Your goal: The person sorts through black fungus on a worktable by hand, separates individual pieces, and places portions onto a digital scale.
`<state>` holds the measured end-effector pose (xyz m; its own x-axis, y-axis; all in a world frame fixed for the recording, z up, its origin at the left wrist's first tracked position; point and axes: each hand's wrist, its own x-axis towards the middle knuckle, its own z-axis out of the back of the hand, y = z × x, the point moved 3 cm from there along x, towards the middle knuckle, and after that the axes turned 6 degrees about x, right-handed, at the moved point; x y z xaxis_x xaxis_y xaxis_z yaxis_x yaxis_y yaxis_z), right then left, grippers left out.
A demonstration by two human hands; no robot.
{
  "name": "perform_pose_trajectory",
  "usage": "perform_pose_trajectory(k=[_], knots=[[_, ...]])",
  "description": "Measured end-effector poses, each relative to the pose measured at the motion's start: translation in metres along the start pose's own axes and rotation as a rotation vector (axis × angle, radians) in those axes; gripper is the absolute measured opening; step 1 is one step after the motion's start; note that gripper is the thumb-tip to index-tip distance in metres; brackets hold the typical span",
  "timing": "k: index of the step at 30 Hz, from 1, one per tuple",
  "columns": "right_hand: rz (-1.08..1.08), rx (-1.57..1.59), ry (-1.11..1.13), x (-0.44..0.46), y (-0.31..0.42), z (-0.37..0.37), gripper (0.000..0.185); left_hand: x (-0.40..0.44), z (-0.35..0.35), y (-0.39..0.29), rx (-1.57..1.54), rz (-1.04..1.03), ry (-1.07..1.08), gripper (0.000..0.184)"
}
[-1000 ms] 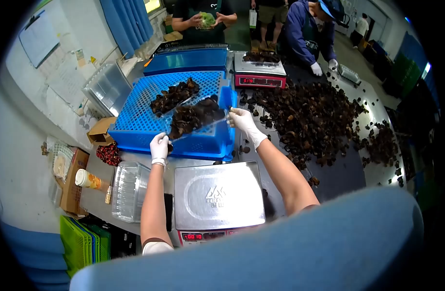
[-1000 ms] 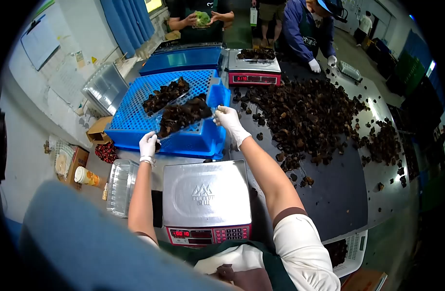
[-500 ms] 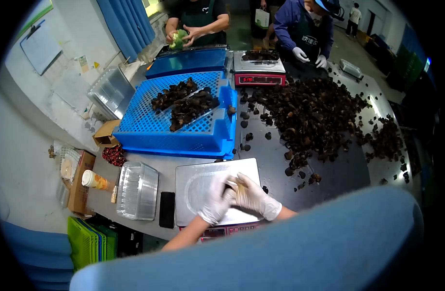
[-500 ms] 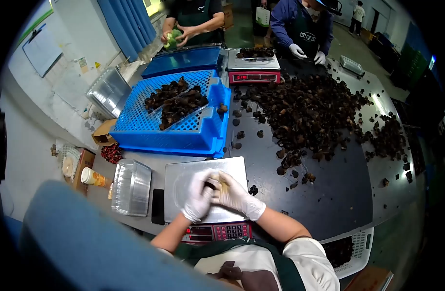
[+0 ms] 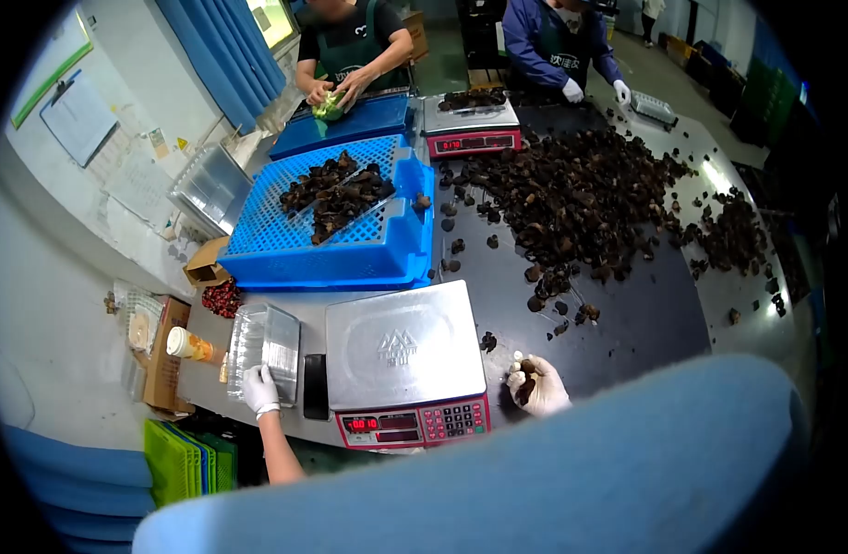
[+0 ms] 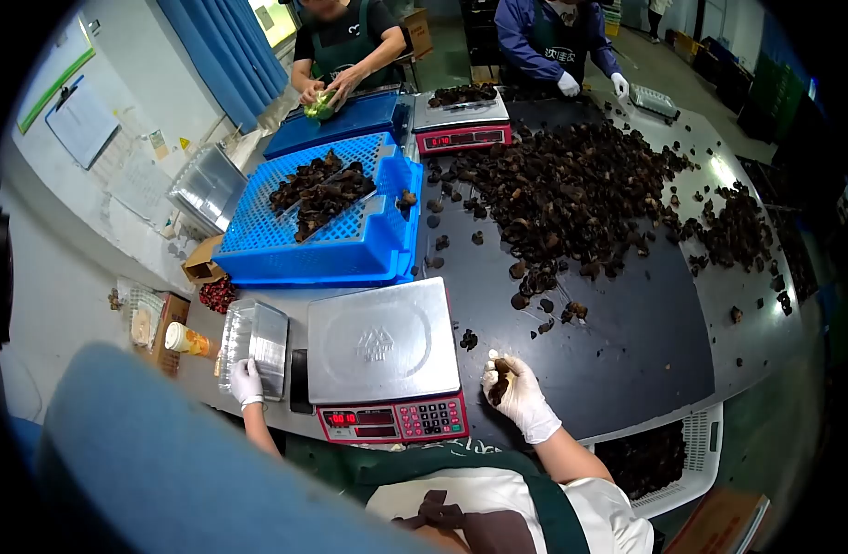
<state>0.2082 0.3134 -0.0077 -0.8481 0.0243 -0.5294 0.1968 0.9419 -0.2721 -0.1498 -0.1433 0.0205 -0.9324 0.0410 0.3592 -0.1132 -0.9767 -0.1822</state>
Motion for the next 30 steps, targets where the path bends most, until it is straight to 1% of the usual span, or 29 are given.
perform_pose_trajectory(k=[1,3,4,5,7,8,10,13,15,16,17,18,19,20,21,23,24,25,27,28,29,30], knots=[[0.017,0.022,-0.021,-0.005,-0.008,-0.011,0.023,0.0,0.003,0.0,0.003,-0.002,-0.004,0.023],[0.004,0.033,-0.033,-0.004,-0.01,-0.007,0.024,0.001,0.007,0.001,-0.109,-0.023,-0.021,0.022],[-0.008,0.037,-0.048,-0.004,-0.013,-0.007,0.026,0.008,-0.003,0.011,-0.162,-0.035,-0.053,0.022],[-0.032,0.025,-0.043,-0.001,-0.015,-0.003,0.03,0.013,-0.006,0.018,-0.168,-0.033,-0.06,0.022],[-0.065,0.002,-0.075,-0.006,-0.029,-0.012,0.034,0.026,-0.018,0.035,-0.394,0.141,0.223,0.021],[-0.099,-0.011,-0.075,-0.006,-0.033,-0.013,0.037,0.038,-0.049,0.064,-0.582,0.204,0.279,0.02],[-0.119,-0.014,-0.057,-0.007,-0.04,-0.011,0.036,0.045,-0.058,0.076,-0.649,0.222,0.27,0.017],[-0.103,-0.089,-0.038,-0.006,-0.039,-0.012,0.036,0.043,-0.049,0.066,-0.574,0.175,0.221,0.017],[-0.136,-0.048,-0.017,-0.009,-0.04,-0.017,0.035,0.039,-0.044,0.061,-0.518,0.149,0.177,0.017],[-0.11,-0.112,-0.043,-0.008,-0.039,-0.018,0.031,0.038,-0.042,0.058,-0.503,0.147,0.15,0.018],[-0.11,-0.12,-0.039,-0.005,-0.037,-0.016,0.031,0.036,-0.039,0.054,-0.511,0.162,0.12,0.018],[-0.098,-0.143,0.007,-0.001,-0.034,-0.014,0.029,0.033,-0.037,0.05,-0.583,0.216,0.044,0.018],[-0.087,-0.163,0.054,0.002,-0.032,-0.013,0.027,0.03,-0.037,0.044,-0.585,0.218,0.039,0.018],[-0.027,-0.194,0.023,0.002,-0.033,-0.017,0.025,0.026,-0.018,0.029,-0.489,0.173,-0.25,0.016],[-0.027,-0.191,0.033,0.001,-0.035,-0.02,0.025,0.017,0.009,0.003,-0.387,0.122,-0.537,0.015],[0.046,-0.255,0.082,0.001,-0.036,-0.03,0.025,-0.006,0.056,-0.063,-0.43,-0.073,-0.441,0.014],[0.128,-0.318,0.039,-0.001,-0.04,-0.036,0.025,-0.022,0.077,-0.098,-0.447,-0.199,-0.359,0.014],[0.139,-0.311,0.043,-0.003,-0.045,-0.043,0.025,-0.039,0.09,-0.129,-0.461,-0.322,-0.272,0.013],[0.337,-0.668,0.221,-0.008,-0.055,-0.069,0.025,-0.078,0.096,-0.18,-0.399,-0.776,-0.175,0.009],[0.411,-0.806,0.297,-0.016,-0.066,-0.085,0.023,-0.095,0.093,-0.199,-0.434,-0.892,-0.103,0.007],[0.409,-0.951,0.302,-0.009,-0.068,-0.089,0.02,-0.112,0.091,-0.214,-0.466,-1.008,-0.031,0.005],[0.416,-1.142,0.324,-0.007,-0.075,-0.098,0.019,-0.127,0.086,-0.223,-0.441,-1.045,0.05,0.005]])
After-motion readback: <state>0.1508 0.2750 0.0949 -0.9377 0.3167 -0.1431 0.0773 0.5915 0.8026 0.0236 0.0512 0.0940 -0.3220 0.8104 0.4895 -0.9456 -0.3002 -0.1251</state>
